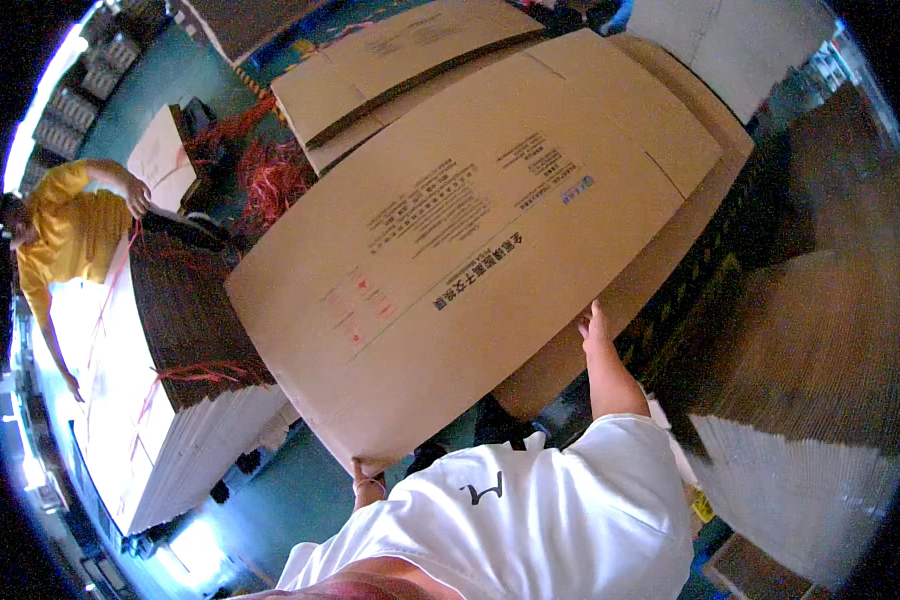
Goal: The person lifts a stack of flat cardboard sheets and works with a colleague to secure it using pink plastic straps. They wrap the straps around the stack, pull them tight, and tie knots to hold the bundle together.
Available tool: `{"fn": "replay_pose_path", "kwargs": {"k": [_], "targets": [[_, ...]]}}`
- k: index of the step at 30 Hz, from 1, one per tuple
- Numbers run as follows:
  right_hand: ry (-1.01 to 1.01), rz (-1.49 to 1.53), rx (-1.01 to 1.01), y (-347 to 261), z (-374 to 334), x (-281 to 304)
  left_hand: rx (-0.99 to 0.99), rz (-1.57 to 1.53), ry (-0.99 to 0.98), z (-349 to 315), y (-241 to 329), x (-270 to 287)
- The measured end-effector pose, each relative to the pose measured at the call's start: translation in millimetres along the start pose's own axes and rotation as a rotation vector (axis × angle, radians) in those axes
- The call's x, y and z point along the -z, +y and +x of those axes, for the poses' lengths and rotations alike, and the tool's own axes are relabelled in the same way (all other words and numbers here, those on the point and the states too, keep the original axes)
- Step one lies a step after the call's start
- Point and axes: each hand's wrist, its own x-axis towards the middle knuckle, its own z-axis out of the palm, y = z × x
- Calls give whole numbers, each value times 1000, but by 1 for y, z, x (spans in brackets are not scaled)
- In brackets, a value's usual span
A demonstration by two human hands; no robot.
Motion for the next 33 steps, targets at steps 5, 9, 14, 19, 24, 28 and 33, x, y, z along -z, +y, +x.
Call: {"fn": "replay_pose_path", "kwargs": {"k": [5, 9, 14, 19, 24, 28, 33], "targets": [[39, -171, 42, -29, 38, -32, -73, -352, 41, -20, -25, -49], [-11, -312, 81, -11, 65, -38, -57, -380, 27, 7, -40, -40], [-46, -261, 65, -15, 37, -40, -7, -639, 36, 9, -42, -50], [60, -308, 60, -39, -45, -74, -55, -539, 140, -18, -40, -61], [-14, -258, 47, -33, -2, -57, -33, -733, 56, -49, -42, -101], [-63, -264, 31, -35, 12, -46, -41, -807, 97, -53, -60, -123], [-114, -130, -3, -56, 32, -37, -31, -835, 212, -80, -43, -136]]}}
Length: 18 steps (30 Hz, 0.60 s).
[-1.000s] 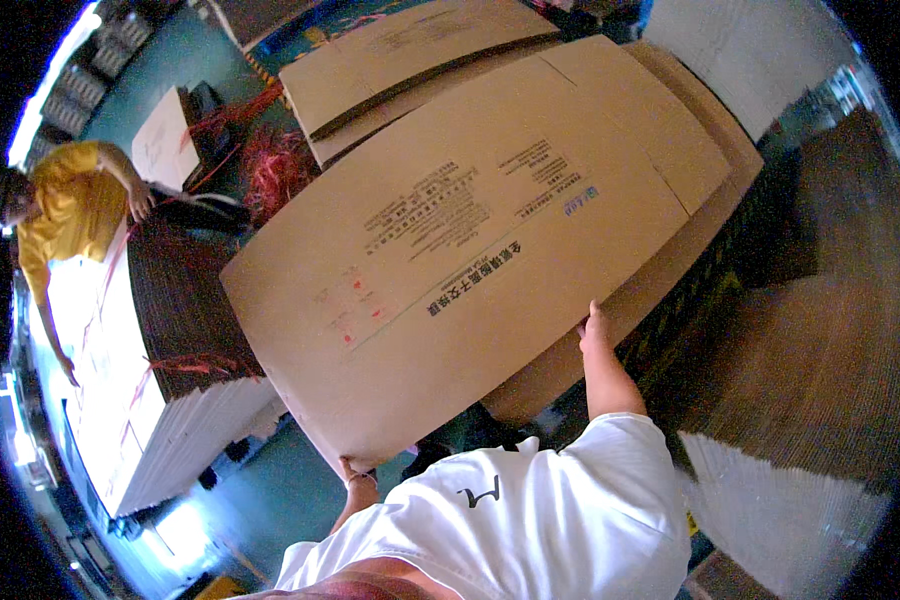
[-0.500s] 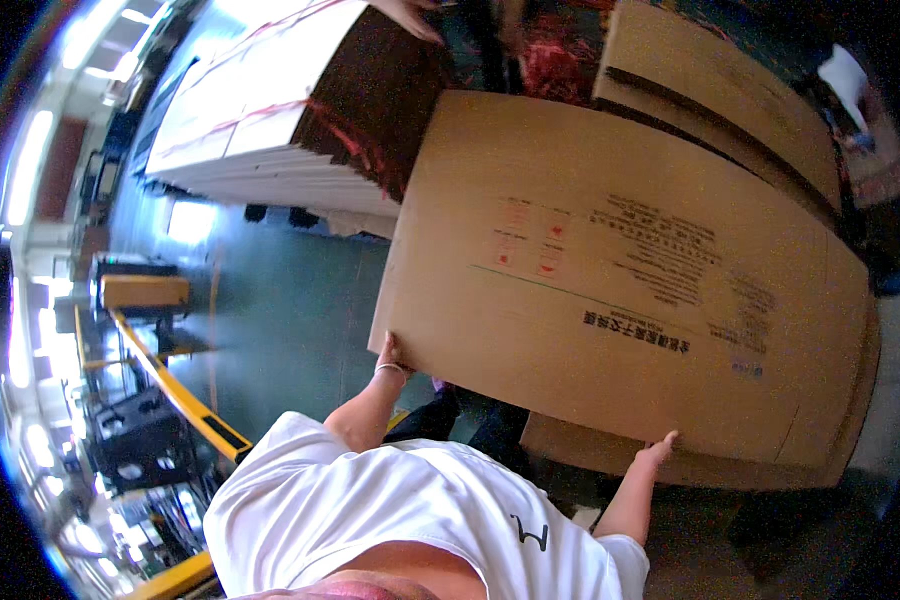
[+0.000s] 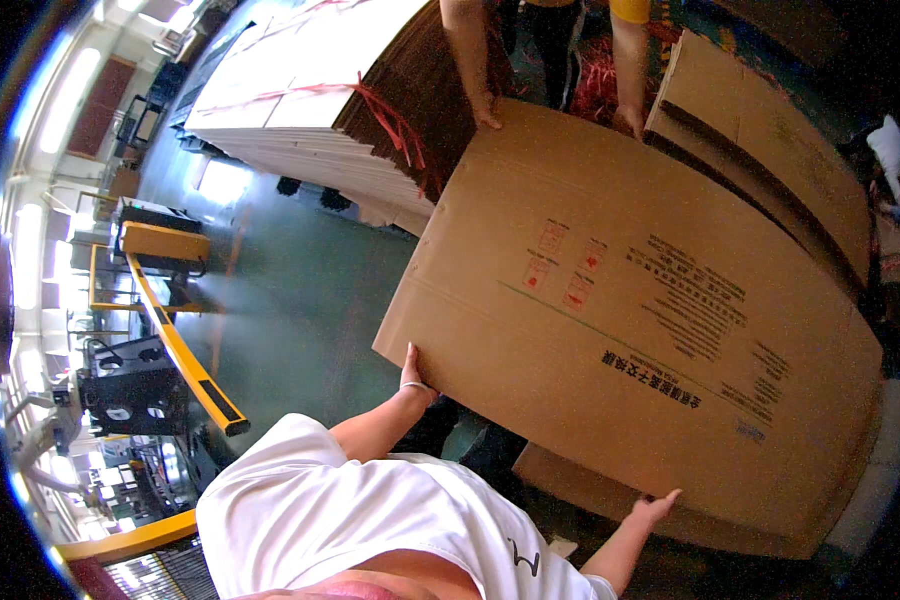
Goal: The person lifts a stack of flat cardboard sheets and works with a colleague to secure it using pink plastic straps. They wrap the straps around the stack, pull them tight, and tie knots to hold the bundle together.
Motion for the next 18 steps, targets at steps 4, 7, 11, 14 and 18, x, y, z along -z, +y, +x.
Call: {"fn": "replay_pose_path", "kwargs": {"k": [4, 7, 11, 14, 18], "targets": [[-44, -53, 61, -31, 18, 8, 34, 36, -97, -42, 18, -13], [-18, 75, 141, -60, -25, -26, -67, 112, -162, -72, 37, -34], [2, -45, 384, -102, -66, -60, -171, 180, -311, -103, 63, -71], [-91, -24, 361, -117, -55, -61, -328, 301, -448, -144, 75, -111], [-445, 122, 196, -117, -105, -87, -494, 368, -526, -180, 102, -152]]}}
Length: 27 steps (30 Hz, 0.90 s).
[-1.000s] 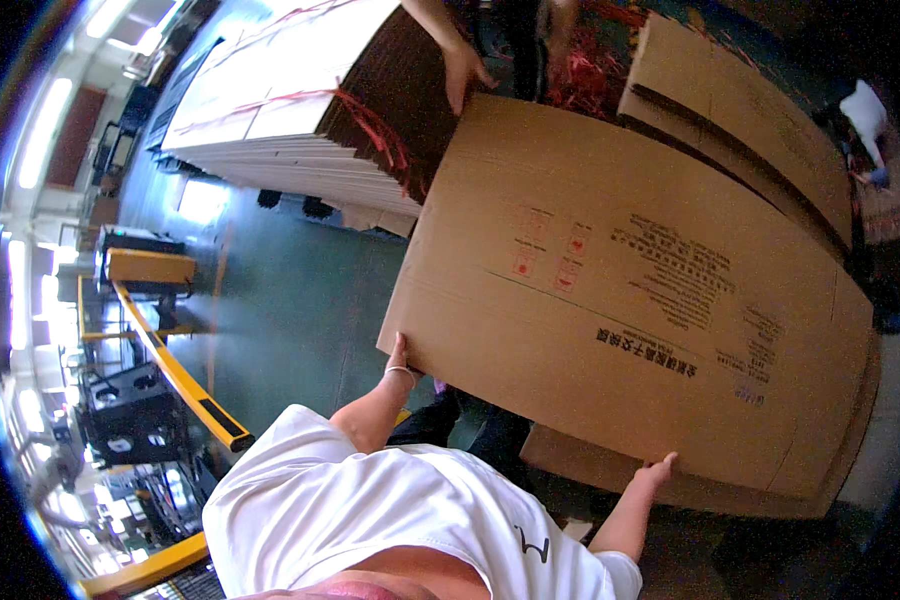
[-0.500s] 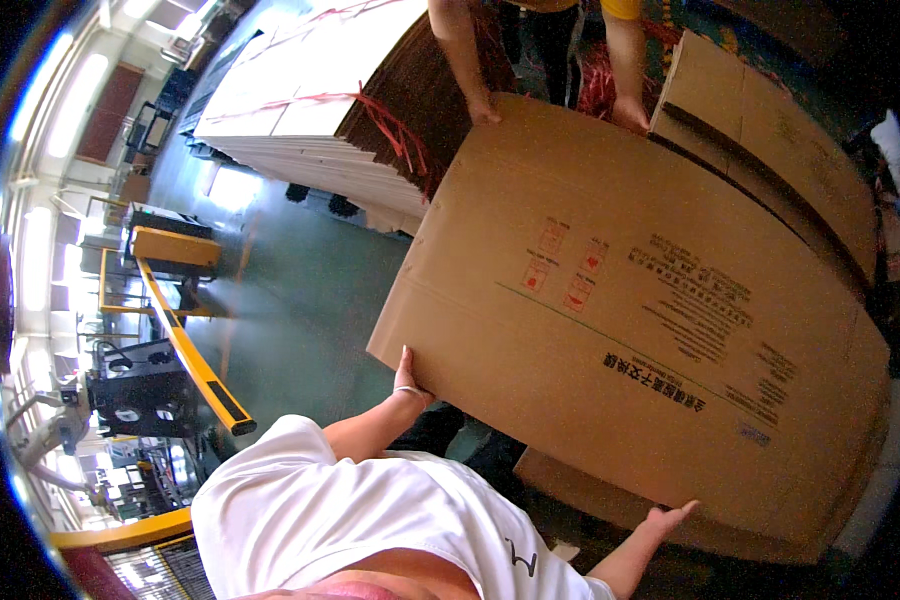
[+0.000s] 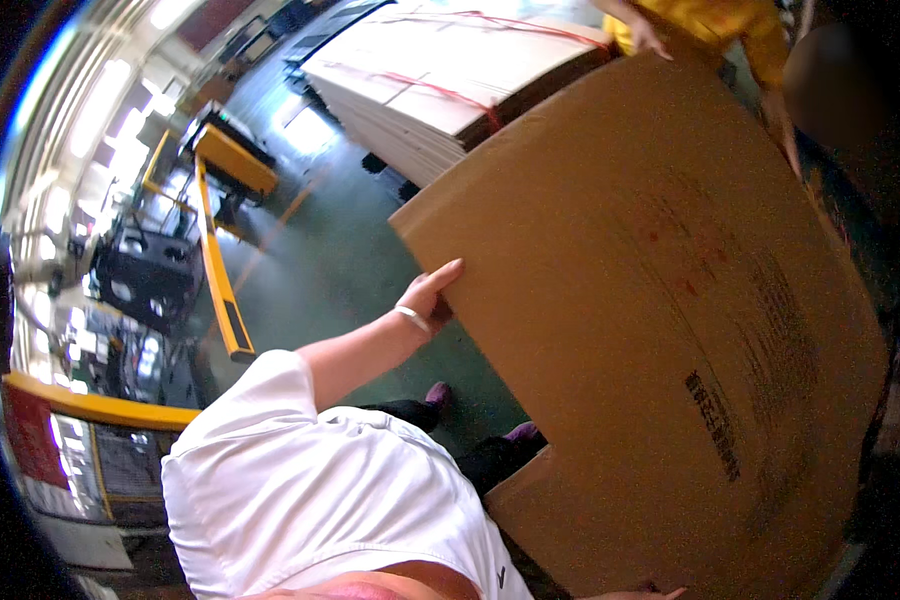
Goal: The person lifts a stack of flat cardboard sheets and works with a colleague to secure it using pink plastic straps. They wrap the straps around the stack, pull them tight, and tie knots to hold the bundle together.
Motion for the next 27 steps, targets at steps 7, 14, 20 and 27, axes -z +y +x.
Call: {"fn": "replay_pose_path", "kwargs": {"k": [7, 14, 20, 27], "targets": [[-58, -76, 122, 42, -73, -63, -134, 52, -15, 57, 98, 22], [-195, -41, 16, 137, -153, -124, -275, 56, 14, 147, 235, 82], [-267, 41, -79, 234, -223, -173, -285, -98, 8, 245, 334, 156], [-363, 145, -178, 322, -259, -249, -287, -178, 22, 335, 443, 232]]}}
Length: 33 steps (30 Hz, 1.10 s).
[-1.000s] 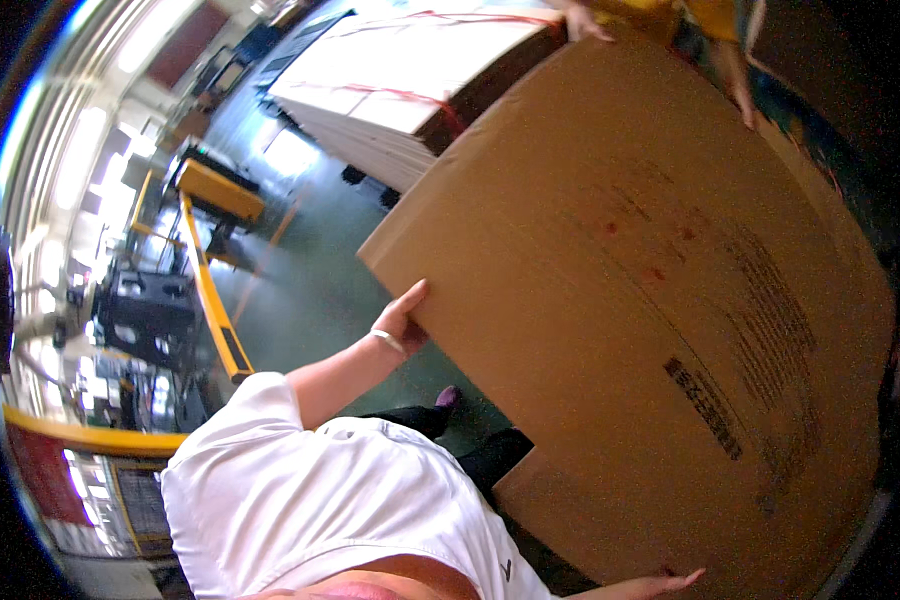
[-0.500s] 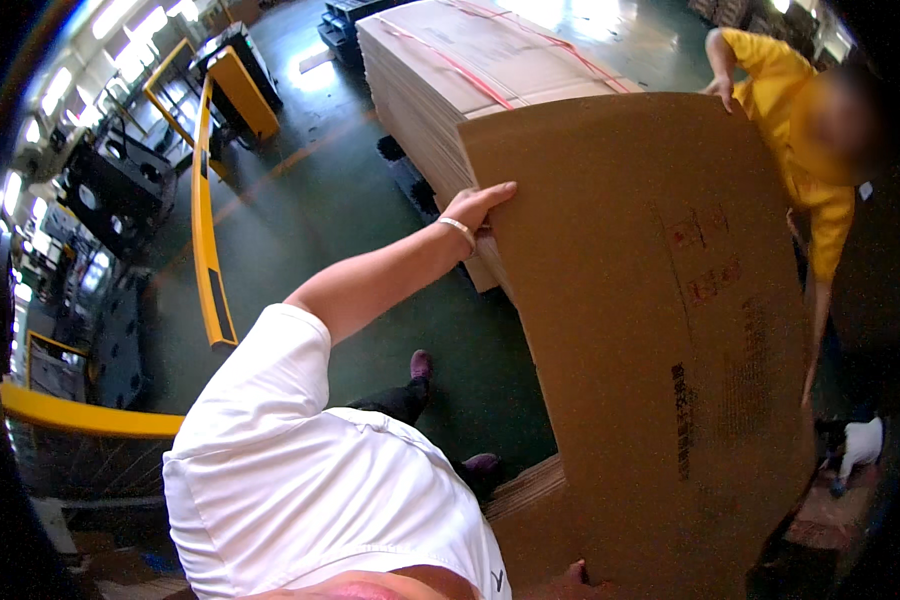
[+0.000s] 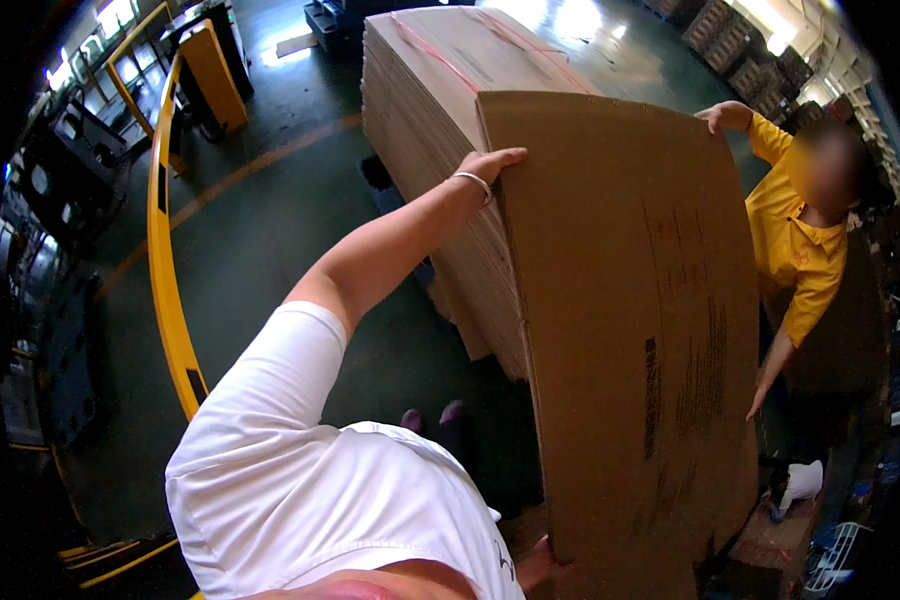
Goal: The person lifts a stack of flat cardboard sheets and works with a colleague to secure it using pink plastic straps. They wrap the straps around the stack, pull them tight, and tie knots to hold the bundle together.
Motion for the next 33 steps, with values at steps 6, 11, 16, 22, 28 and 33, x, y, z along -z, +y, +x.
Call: {"fn": "replay_pose_path", "kwargs": {"k": [6, 11, 16, 22, 28, 33], "targets": [[77, -82, -100, 51, 40, -99, -45, 44, 66, 134, 57, 41], [184, -300, 180, 140, -21, -258, -70, -82, 70, 216, 108, 66], [275, -150, 163, 181, -7, -313, 26, -134, 34, 292, 133, 99], [148, -514, 637, 294, -107, -408, 66, -148, 57, 405, 157, 161], [310, -201, 367, 351, -103, -454, 61, -113, 143, 499, 226, 234], [405, -250, 282, 415, -122, -502, 67, -88, 162, 547, 288, 277]]}}
